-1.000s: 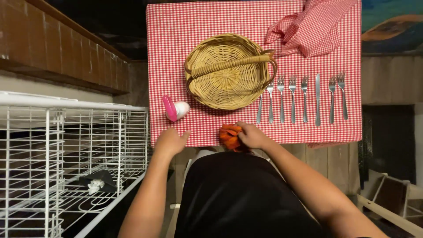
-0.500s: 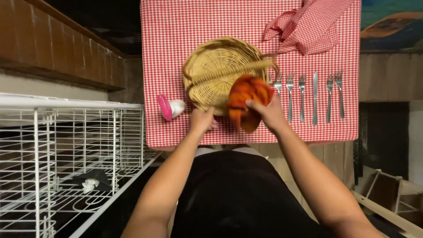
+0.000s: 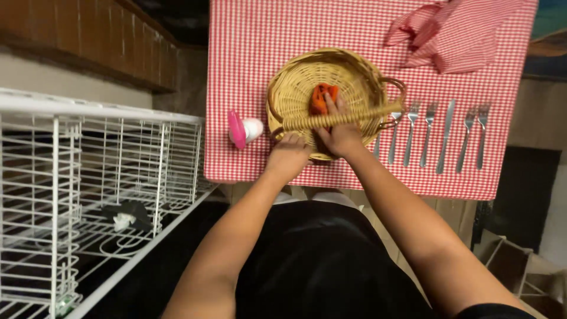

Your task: Cleaning a wicker basket with a spray bottle and cloth, then arranging silverware on a table.

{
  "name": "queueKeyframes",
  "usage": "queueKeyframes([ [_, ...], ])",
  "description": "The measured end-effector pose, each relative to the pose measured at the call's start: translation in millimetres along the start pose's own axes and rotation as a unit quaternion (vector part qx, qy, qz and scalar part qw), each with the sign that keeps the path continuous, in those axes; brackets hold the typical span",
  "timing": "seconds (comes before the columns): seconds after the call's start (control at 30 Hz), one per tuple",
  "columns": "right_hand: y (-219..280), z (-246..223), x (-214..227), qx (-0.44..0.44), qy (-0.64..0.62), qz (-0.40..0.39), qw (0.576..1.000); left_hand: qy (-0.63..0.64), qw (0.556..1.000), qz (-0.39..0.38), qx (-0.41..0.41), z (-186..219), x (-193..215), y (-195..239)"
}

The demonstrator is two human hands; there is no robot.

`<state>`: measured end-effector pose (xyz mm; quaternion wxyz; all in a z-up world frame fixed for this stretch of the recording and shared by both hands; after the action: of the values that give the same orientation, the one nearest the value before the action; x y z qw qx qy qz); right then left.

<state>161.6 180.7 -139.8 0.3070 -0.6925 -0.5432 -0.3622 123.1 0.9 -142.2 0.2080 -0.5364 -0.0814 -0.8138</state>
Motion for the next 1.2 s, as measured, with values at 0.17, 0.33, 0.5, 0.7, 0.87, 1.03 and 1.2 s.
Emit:
queueKeyframes([
  [0.17, -10, 6, -33, 0.038, 0.046, -0.074, 0.995, 0.020, 0.999, -0.044, 0.017, 0, -11, -4],
  [0.33, -20, 29, -5, 0.210, 0.092, -0.128, 0.965, 0.050, 0.998, -0.019, 0.015, 0, -23, 4],
  [0.5, -34, 24, 3, 0.095, 0.051, -0.041, 0.993, 0.047, 0.997, -0.055, 0.039, -5, -37, 5],
  [0.7, -61, 20, -6, -0.053, 0.068, 0.187, 0.979, 0.083, 0.988, -0.096, 0.082, -1, -37, 3],
  [0.87, -78, -27, -19, -0.006, 0.006, 0.110, 0.994, 0.081, 0.983, -0.130, 0.100, -7, -49, 4],
  [1.03, -74, -53, -9, 0.134, -0.007, -0.081, 0.988, 0.104, 0.965, -0.212, 0.116, -5, -39, -3],
  [1.2, -77, -31, 1, 0.200, 0.041, -0.132, 0.970, 0.005, 0.974, -0.205, 0.099, -1, -46, -2],
])
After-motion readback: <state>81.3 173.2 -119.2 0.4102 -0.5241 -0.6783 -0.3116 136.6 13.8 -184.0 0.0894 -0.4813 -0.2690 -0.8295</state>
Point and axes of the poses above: each hand's wrist, its own y-axis away from the middle knuckle, its own x-axis out of the back of the hand, z = x × y, the point moved 3 cm from there along -y, towards the middle knuckle, and after that the axes turned 4 degrees about x, right-handed, at the moved point
